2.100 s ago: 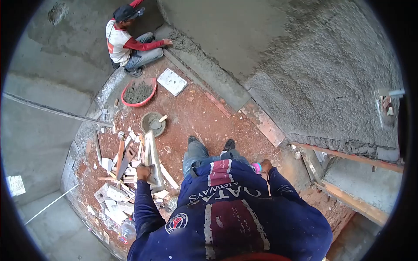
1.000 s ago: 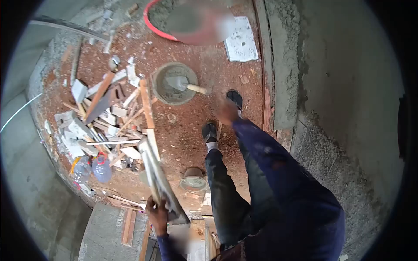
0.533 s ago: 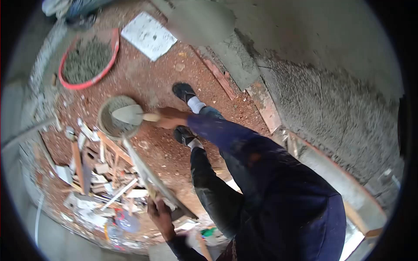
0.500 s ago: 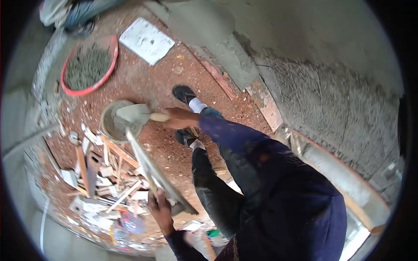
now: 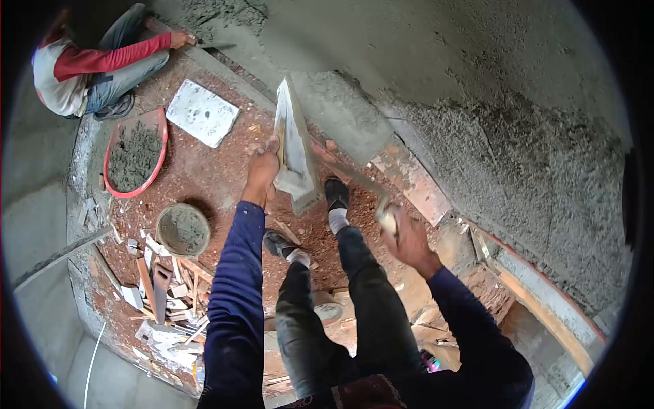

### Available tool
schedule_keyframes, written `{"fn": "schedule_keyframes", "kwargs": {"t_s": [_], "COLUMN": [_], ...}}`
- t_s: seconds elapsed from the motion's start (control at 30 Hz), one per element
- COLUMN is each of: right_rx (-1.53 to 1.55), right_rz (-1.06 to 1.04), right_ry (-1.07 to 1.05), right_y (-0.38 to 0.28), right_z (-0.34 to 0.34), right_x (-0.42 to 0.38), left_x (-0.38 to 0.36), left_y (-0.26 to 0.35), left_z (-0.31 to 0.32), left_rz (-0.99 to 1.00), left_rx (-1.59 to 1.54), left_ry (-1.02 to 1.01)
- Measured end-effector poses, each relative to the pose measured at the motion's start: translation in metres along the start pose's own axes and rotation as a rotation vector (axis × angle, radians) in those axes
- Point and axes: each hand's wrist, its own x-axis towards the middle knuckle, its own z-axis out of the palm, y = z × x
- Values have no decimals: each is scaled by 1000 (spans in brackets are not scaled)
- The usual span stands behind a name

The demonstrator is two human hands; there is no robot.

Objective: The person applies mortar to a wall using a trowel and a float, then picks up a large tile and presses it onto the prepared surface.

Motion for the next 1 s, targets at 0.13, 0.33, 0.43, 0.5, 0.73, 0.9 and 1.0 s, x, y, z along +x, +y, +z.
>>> {"fn": "schedule_keyframes", "kwargs": {"t_s": [0.13, 0.33, 0.43, 0.5, 0.73, 0.9, 1.0], "right_rx": [-213, -264, -355, -341, -152, -240, -223], "right_rz": [-25, 10, 242, 320, 49, 160, 301], "right_ry": [-179, -93, -228, -266, -336, -295, -264], "right_y": [37, 119, 147, 149, 90, 109, 134], "right_z": [-11, 14, 39, 53, 41, 70, 83], "right_x": [4, 152, 244, 255, 120, 190, 247], "left_x": [11, -5, -2, -3, 33, -29, -55], "left_y": [26, 44, 18, -4, -63, 1, 7], "left_z": [47, 56, 41, 28, -12, 22, 27], "left_rz": [-42, 78, 154, 91, 481, 33, 72], "left_rx": [69, 403, 688, 630, 1194, 700, 475], "left_ry": [46, 33, -8, 84, -4, -71, -93]}}
